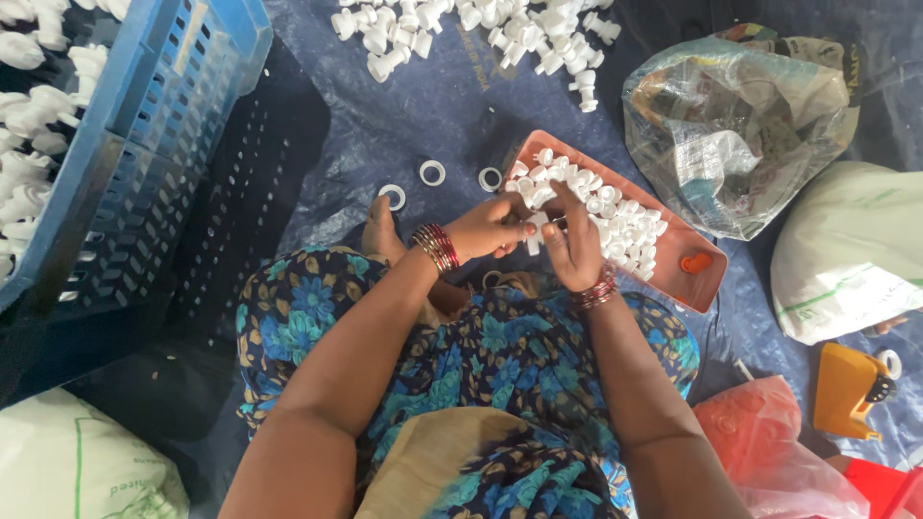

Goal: The person sits on a tarp and assembles small white plastic components by hand. They pick up a white plastic piece and a small orange ring, fit them together, and place the assembled unit into a blue crate. The process is repeated continuously.

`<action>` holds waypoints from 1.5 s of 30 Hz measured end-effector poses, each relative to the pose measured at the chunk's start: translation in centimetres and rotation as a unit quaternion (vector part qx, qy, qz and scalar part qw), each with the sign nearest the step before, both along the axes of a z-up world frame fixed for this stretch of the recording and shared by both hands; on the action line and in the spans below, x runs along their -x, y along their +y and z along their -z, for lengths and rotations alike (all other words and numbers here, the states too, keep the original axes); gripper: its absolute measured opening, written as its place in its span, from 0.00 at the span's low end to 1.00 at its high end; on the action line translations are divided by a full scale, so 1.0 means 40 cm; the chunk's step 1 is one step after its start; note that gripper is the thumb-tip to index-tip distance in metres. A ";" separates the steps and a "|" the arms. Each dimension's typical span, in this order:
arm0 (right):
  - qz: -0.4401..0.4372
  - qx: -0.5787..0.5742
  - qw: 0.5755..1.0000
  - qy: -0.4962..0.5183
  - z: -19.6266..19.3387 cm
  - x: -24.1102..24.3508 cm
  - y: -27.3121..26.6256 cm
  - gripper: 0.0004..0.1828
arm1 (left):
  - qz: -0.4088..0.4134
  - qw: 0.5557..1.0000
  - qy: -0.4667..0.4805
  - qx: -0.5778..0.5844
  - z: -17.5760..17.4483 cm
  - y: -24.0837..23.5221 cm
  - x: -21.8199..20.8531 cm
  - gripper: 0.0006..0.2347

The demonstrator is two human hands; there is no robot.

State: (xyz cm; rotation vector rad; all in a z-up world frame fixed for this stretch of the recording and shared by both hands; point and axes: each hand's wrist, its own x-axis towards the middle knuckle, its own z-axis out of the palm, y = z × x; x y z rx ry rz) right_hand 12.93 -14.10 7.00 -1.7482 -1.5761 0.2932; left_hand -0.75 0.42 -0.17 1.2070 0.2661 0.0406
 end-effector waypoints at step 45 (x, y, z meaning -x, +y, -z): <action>-0.156 0.061 0.970 -0.175 0.100 0.114 0.851 0.17 | -0.673 0.726 0.100 -0.100 0.091 0.043 -0.069 0.15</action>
